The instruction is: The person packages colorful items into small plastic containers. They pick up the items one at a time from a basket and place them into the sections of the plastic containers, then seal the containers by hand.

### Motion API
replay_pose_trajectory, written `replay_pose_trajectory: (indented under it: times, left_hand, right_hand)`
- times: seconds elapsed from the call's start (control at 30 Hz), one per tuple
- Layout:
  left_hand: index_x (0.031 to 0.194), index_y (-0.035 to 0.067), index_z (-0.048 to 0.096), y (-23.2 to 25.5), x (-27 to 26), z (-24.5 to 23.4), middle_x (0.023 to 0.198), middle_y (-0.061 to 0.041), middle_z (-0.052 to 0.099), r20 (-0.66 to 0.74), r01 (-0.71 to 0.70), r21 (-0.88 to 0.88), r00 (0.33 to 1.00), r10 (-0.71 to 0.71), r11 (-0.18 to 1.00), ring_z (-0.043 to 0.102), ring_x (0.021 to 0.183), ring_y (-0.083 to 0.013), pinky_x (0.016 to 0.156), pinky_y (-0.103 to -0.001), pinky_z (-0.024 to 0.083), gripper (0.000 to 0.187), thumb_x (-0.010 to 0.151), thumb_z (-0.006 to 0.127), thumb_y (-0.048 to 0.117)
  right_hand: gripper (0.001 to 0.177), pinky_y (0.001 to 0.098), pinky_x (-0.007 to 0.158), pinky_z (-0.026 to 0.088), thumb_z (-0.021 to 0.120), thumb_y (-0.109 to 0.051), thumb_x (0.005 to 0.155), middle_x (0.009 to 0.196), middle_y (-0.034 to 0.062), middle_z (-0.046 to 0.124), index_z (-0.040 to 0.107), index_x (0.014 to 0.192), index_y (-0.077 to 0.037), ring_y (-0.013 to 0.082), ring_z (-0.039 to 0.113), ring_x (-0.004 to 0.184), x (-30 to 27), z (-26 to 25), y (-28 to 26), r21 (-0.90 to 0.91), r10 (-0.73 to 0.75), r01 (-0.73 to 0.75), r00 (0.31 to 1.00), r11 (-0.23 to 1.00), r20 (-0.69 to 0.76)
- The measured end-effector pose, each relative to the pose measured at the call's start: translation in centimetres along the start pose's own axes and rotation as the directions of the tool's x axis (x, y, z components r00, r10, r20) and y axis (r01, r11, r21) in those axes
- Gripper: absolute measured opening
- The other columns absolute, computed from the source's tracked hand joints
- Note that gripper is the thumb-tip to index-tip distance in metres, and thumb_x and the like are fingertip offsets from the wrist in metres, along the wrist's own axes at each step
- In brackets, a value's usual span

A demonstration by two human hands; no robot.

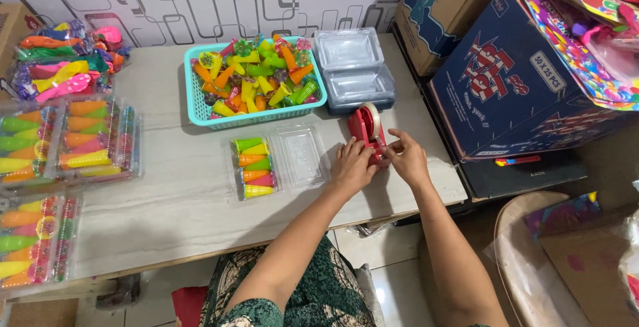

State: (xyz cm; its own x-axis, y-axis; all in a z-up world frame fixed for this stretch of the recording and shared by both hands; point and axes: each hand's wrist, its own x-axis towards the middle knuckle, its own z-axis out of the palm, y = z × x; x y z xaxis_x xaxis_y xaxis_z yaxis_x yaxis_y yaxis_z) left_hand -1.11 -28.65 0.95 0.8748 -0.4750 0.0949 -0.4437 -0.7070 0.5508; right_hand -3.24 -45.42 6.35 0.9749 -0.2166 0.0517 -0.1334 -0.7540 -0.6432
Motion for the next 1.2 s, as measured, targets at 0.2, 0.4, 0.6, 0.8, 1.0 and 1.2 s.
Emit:
replay_pose_trajectory:
  times: [0.2, 0.4, 0.6, 0.8, 1.0, 1.2]
  left_hand:
    - [0.128, 0.02, 0.064, 0.2, 0.3, 1.3, 0.143, -0.014, 0.054, -0.099, 0.031, 0.007, 0.995, -0.03, 1.0, 0.035, 0.149, -0.0342, 0.121, -0.056, 0.024, 0.037, 0.093, 0.069, 0.029]
    - [0.121, 0.02, 0.065, 0.4, 0.3, 1.4, 0.14, -0.013, 0.056, -0.133, 0.03, 0.017, 0.991, -0.028, 0.999, 0.038, 0.148, -0.0325, 0.12, -0.056, 0.023, 0.032, 0.091, 0.071, 0.029]
    - [0.117, 0.019, 0.066, 0.4, 0.3, 1.8, 0.136, -0.013, 0.058, -0.186, 0.023, 0.013, 0.982, -0.021, 1.0, 0.041, 0.146, -0.0321, 0.119, -0.055, 0.024, 0.03, 0.09, 0.074, 0.031]
    - [0.116, 0.018, 0.067, 0.1, 0.5, 2.0, 0.137, -0.014, 0.058, -0.181, 0.02, 0.009, 0.983, -0.018, 1.0, 0.042, 0.146, -0.0334, 0.119, -0.056, 0.024, 0.031, 0.089, 0.075, 0.031]
    - [0.117, 0.018, 0.067, 0.1, 0.4, 1.9, 0.137, -0.014, 0.058, -0.183, 0.023, 0.014, 0.983, -0.02, 1.0, 0.042, 0.146, -0.033, 0.119, -0.056, 0.023, 0.032, 0.088, 0.075, 0.032]
    - [0.118, 0.018, 0.068, 0.2, 0.4, 1.9, 0.136, -0.015, 0.058, -0.184, 0.015, 0.007, 0.983, -0.013, 1.0, 0.041, 0.146, -0.0337, 0.119, -0.056, 0.023, 0.033, 0.089, 0.075, 0.032]
  right_hand:
    - [0.046, 0.0423, 0.092, 0.054, 0.076, -0.022, 0.089, 0.092, 0.0001, 0.078, 0.067, 0.134, -0.024, 0.0212, 0.074, 0.096, -0.4, -0.5, -0.9, 0.067, 0.073, -0.072, 0.997, 0.995, -0.019]
    - [0.045, 0.0423, 0.086, 0.056, 0.072, -0.014, 0.091, 0.091, 0.0117, 0.077, 0.066, 0.135, -0.011, 0.0249, 0.076, 0.088, -1.3, -2.0, -1.8, 0.193, 0.104, -0.103, 0.995, 0.976, 0.01]
    - [0.046, 0.0391, 0.087, 0.052, 0.075, -0.009, 0.087, 0.092, 0.0169, 0.077, 0.066, 0.132, -0.002, 0.027, 0.074, 0.093, -2.7, -2.1, -1.3, 0.345, 0.092, -0.093, 0.996, 0.934, 0.019]
    - [0.044, 0.0396, 0.088, 0.056, 0.079, 0.002, 0.083, 0.09, 0.0215, 0.074, 0.066, 0.125, 0.007, 0.0267, 0.07, 0.092, -3.5, -1.6, -0.6, 0.488, 0.089, -0.057, 0.995, 0.871, -0.043]
    - [0.033, 0.0352, 0.084, 0.057, 0.084, -0.004, 0.081, 0.085, 0.0122, 0.072, 0.067, 0.109, 0.001, 0.0183, 0.068, 0.089, -3.2, -0.3, 1.0, 0.47, 0.136, -0.07, 0.985, 0.88, -0.108]
    - [0.028, 0.032, 0.08, 0.058, 0.086, -0.008, 0.08, 0.083, 0.0134, 0.073, 0.066, 0.099, -0.002, 0.0169, 0.067, 0.083, -3.5, 0.4, 1.3, 0.472, 0.186, -0.095, 0.971, 0.876, -0.148]
